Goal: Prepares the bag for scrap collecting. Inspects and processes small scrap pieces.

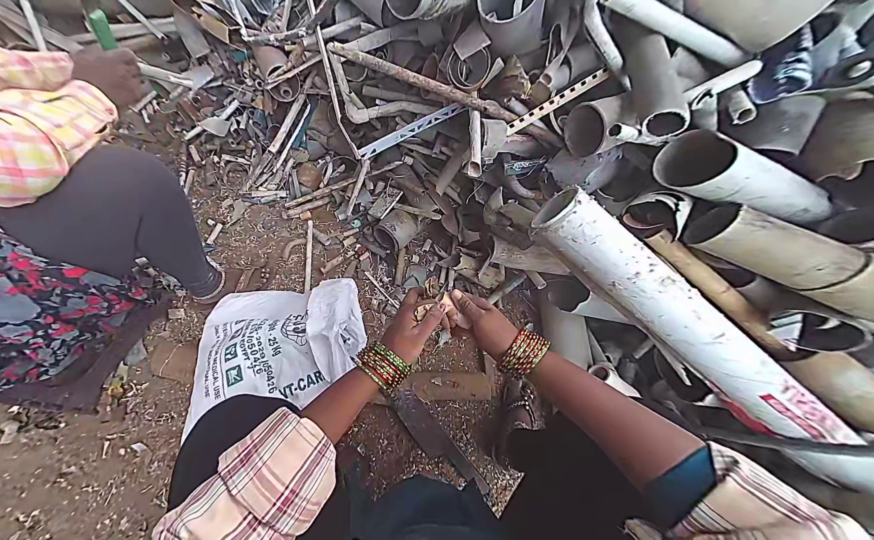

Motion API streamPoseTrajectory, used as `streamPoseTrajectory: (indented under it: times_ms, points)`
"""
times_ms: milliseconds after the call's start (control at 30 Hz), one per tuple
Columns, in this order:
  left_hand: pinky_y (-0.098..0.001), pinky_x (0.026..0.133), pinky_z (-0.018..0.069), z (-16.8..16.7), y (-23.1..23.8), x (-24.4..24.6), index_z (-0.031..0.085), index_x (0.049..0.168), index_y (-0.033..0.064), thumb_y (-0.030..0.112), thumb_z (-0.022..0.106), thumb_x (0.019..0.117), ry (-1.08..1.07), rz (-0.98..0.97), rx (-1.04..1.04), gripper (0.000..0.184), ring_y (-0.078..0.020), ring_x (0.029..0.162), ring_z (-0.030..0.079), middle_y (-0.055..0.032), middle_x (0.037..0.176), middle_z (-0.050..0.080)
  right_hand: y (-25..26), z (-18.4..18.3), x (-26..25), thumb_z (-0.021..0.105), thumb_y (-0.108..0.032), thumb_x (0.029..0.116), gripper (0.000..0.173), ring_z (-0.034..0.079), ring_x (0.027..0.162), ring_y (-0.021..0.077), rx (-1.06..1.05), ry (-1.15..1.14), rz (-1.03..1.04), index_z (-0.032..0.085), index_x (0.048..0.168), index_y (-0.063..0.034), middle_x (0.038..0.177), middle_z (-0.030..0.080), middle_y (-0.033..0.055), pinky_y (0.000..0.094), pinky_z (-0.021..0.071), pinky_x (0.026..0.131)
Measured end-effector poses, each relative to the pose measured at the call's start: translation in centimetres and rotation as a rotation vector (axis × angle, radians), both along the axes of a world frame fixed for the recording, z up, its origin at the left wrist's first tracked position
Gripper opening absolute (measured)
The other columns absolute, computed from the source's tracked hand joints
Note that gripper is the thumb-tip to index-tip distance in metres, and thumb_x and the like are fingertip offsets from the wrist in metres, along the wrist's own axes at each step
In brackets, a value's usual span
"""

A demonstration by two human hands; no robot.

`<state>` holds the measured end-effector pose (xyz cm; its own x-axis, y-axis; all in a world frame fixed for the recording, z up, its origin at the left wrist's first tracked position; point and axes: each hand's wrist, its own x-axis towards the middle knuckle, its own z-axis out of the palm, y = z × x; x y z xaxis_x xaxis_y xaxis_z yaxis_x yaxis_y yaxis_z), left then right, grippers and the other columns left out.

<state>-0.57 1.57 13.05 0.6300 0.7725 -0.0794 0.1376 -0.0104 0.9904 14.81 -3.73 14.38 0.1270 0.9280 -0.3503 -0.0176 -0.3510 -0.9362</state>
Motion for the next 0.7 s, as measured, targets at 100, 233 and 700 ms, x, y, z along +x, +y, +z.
streamPoseTrajectory:
  times_ms: [100, 233, 700]
  points:
    - [-0.0376, 0.106, 0.0419, -0.2, 0.1, -0.2, 0.068, 0.114, -0.0133, 0.014, 0.050, 0.1025, 0.068, -0.048, 0.172, 0.034, -0.0313, 0.123, 0.053, -0.0346, 0.140, 0.046, 0.3, 0.2, 0.7, 0.024, -0.025, 0.1142, 0.039, 0.049, 0.053, 0.0014, -0.076, 0.035, 0.051, 0.056, 0.102, -0.0059, 0.067, 0.052, -0.0061, 0.0173, 0.0445, 0.054]
    - [-0.0351, 0.105, 0.0434, 0.0, -0.2, -0.3, 0.068, 0.114, -0.0131, 0.013, 0.051, 0.1031, 0.083, -0.068, 0.179, 0.033, -0.0294, 0.121, 0.054, -0.0339, 0.140, 0.045, 0.5, 0.3, 0.9, 0.025, -0.027, 0.1144, 0.041, 0.046, 0.050, 0.0017, -0.117, 0.074, 0.067, 0.056, 0.098, -0.0063, 0.064, 0.050, -0.0060, 0.0169, 0.0424, 0.051]
    - [-0.0436, 0.113, 0.0376, -0.3, 0.1, -1.1, 0.067, 0.124, -0.0087, 0.017, 0.058, 0.1016, 0.217, 0.037, 0.130, 0.035, -0.0363, 0.134, 0.048, -0.0317, 0.146, 0.046, 0.5, -0.7, 1.2, 0.048, -0.020, 0.1080, 0.024, 0.055, 0.072, -0.0007, 0.129, -0.199, 0.244, 0.057, 0.116, 0.0012, 0.084, 0.057, -0.0019, 0.0183, 0.0492, 0.071]
